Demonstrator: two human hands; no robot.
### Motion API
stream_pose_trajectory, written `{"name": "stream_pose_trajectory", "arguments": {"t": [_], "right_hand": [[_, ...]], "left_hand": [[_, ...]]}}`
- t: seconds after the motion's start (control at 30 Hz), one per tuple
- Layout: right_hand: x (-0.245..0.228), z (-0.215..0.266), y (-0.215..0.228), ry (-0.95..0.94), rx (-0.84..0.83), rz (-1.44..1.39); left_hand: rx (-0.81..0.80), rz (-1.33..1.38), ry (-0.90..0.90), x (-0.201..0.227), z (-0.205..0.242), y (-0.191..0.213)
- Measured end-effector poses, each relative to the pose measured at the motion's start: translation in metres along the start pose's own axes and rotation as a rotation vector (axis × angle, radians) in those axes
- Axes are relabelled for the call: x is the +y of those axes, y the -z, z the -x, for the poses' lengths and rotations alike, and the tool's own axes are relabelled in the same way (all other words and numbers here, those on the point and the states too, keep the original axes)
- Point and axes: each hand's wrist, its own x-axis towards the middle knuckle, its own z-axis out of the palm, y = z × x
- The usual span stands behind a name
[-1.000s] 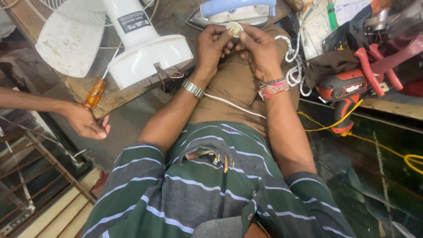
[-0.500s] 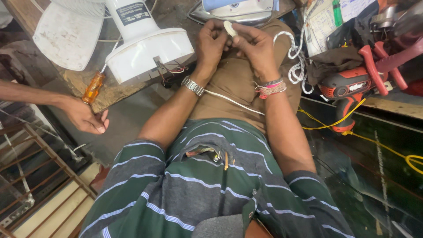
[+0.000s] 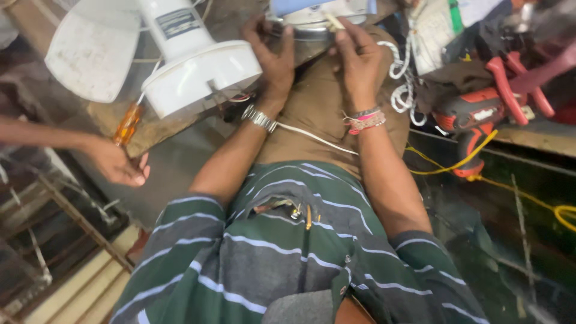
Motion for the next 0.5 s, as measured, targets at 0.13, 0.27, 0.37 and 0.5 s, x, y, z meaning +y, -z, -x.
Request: {"name": "stream_pose_trajectory", "arguments": {"t": [0.13, 0.27, 0.37, 0.5], "right_hand": [[-0.019, 0.000, 0.007, 0.466, 0.086, 0.586], [-0.025, -0.007, 0.005, 0.719, 0.023, 0.650], [-0.030, -0.018, -0.001, 0.718, 0.048, 0.662], [-0.035, -0.036, 0.009, 0.619, -0.032, 0.632]], "left_hand": [[-0.023, -0.349, -0.362, 0.010, -0.014, 0.005], [-0.109, -0.451, -0.366, 0.005, -0.027, 0.002], [-0.133, -0.456, -0.389, 0.018, -0.032, -0.001], [-0.161, -0.481, -0.365, 0.042, -0.044, -0.019]]}}
